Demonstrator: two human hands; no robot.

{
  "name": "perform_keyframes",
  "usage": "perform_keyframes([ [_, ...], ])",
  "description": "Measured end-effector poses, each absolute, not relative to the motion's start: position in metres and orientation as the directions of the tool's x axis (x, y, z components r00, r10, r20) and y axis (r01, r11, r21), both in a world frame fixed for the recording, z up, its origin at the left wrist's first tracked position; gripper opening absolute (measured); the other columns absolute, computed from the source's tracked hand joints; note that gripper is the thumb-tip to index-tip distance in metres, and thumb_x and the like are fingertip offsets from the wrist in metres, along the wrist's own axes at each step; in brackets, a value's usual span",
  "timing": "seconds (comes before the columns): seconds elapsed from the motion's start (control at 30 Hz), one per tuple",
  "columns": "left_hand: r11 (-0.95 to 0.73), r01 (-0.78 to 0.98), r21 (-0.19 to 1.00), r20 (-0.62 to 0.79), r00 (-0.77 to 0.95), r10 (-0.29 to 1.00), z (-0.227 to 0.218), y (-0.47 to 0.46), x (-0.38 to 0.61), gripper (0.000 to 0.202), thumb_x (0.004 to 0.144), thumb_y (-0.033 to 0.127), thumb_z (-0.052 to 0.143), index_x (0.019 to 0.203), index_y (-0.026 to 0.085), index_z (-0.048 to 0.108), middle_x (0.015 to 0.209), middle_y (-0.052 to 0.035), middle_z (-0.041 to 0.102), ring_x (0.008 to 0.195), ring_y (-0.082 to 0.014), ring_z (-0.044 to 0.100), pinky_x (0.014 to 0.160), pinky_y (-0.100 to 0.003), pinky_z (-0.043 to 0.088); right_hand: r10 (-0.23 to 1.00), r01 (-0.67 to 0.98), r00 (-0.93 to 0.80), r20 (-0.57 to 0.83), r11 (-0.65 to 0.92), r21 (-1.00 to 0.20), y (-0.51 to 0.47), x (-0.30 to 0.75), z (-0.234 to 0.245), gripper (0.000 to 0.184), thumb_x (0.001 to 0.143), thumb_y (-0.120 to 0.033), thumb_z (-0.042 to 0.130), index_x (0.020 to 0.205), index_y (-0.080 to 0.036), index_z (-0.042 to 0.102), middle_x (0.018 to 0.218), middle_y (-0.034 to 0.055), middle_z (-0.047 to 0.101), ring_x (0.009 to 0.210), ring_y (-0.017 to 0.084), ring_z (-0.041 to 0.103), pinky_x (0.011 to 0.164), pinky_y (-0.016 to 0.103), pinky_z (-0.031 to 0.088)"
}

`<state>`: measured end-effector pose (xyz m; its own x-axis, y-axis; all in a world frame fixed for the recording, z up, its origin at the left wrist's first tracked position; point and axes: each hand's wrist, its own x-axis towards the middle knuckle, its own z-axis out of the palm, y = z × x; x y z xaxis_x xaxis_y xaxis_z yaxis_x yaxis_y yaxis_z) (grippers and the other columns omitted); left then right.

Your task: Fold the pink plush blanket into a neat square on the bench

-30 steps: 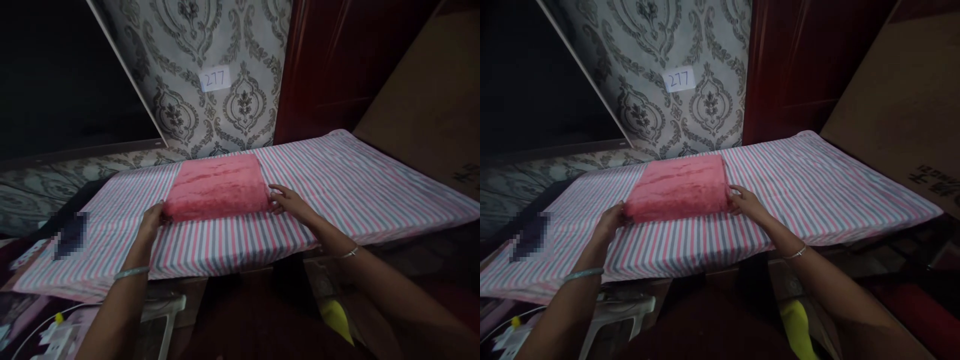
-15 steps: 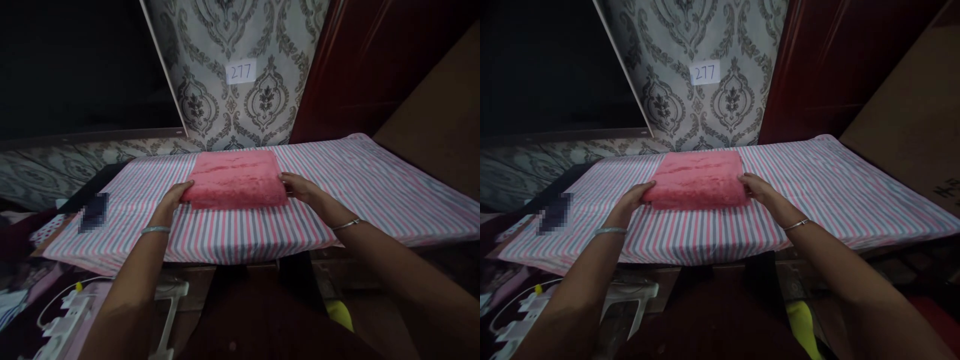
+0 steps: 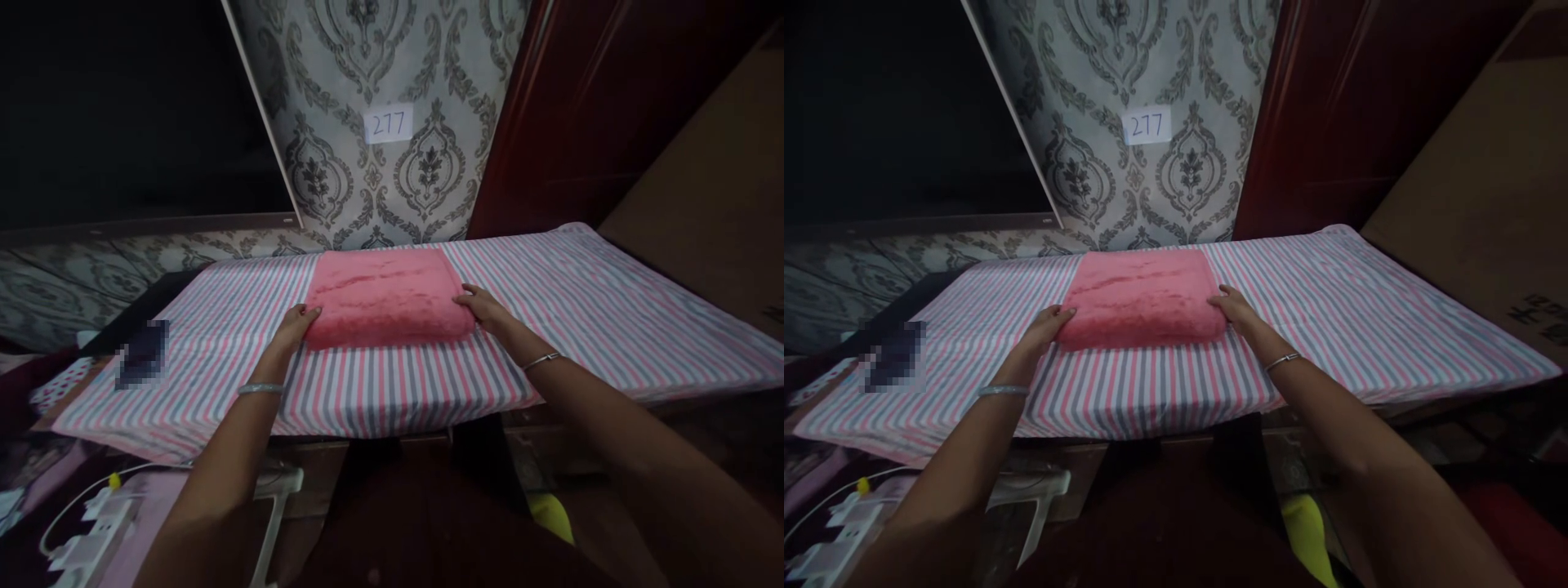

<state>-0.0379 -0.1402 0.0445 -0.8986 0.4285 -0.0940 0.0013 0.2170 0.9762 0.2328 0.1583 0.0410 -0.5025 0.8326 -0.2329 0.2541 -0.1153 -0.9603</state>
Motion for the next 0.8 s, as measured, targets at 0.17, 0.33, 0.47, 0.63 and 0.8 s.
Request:
perform_keyframes([
  [0.17, 0.222, -0.027, 0.975, -0.133, -0.867, 0.48, 0.045, -0.142, -0.039, 0.029, 0.065, 0.036, 0.083, 0.081, 0.017, 0.068, 0.077, -0.0064, 0.072, 0.071, -0.0211, 0.066, 0.068, -0.03, 0.052, 0.831, 0.155, -0.521, -0.196, -0.134, -0.979, 0.15, 0.238, 0.029, 0.073, 0.078, -0.017, 0.071, 0.148, -0.014, 0.05, 0.124, 0.0122, 0.07, 0.102, 0.02, 0.068, 0.083, 0.027, 0.057],
  [0.33, 0.29, -0.082, 0.954, -0.206, -0.88, 0.429, 0.052, -0.14, -0.046, 0.035, 0.065, 0.046, 0.083, 0.078, 0.017, 0.068, 0.068, -0.0076, 0.069, 0.067, -0.0244, 0.065, 0.062, -0.032, 0.05, 0.834, 0.142, -0.522, -0.182, -0.125, -0.982, 0.157, 0.232, 0.038, 0.057, 0.086, -0.027, 0.069, 0.14, -0.017, 0.057, 0.128, 0.0116, 0.069, 0.104, 0.021, 0.067, 0.078, 0.027, 0.057],
  [0.47, 0.272, -0.071, 0.96, -0.196, -0.863, 0.466, 0.063, -0.135, -0.057, 0.035, 0.063, 0.043, 0.084, 0.077, 0.015, 0.069, 0.067, -0.0063, 0.069, 0.058, -0.0191, 0.06, 0.054, -0.028, 0.045, 0.817, 0.15, -0.536, -0.213, -0.156, -0.976, 0.167, 0.219, 0.047, 0.057, 0.086, -0.028, 0.069, 0.14, -0.017, 0.055, 0.121, 0.0106, 0.071, 0.093, 0.019, 0.068, 0.067, 0.023, 0.054],
  [0.63, 0.191, -0.133, 0.972, -0.214, -0.835, 0.507, 0.076, -0.111, -0.079, 0.035, 0.056, 0.038, 0.086, 0.075, 0.016, 0.066, 0.06, 0.0, 0.064, 0.049, -0.0138, 0.054, 0.047, -0.024, 0.041, 0.814, 0.117, -0.526, -0.248, -0.22, -0.968, 0.185, 0.197, 0.055, 0.051, 0.083, -0.023, 0.068, 0.133, -0.017, 0.057, 0.109, 0.0073, 0.072, 0.079, 0.015, 0.065, 0.063, 0.022, 0.052],
  [0.8, 0.185, -0.19, 0.964, -0.261, -0.803, 0.535, 0.082, -0.079, -0.104, 0.034, 0.054, 0.033, 0.088, 0.073, 0.015, 0.066, 0.061, -0.0067, 0.068, 0.055, -0.0215, 0.064, 0.057, -0.032, 0.053, 0.779, 0.118, -0.586, -0.222, -0.19, -0.975, 0.204, 0.172, 0.058, 0.033, 0.078, -0.027, 0.073, 0.108, -0.016, 0.066, 0.08, 0.0034, 0.07, 0.066, 0.016, 0.062, 0.061, 0.025, 0.052],
])
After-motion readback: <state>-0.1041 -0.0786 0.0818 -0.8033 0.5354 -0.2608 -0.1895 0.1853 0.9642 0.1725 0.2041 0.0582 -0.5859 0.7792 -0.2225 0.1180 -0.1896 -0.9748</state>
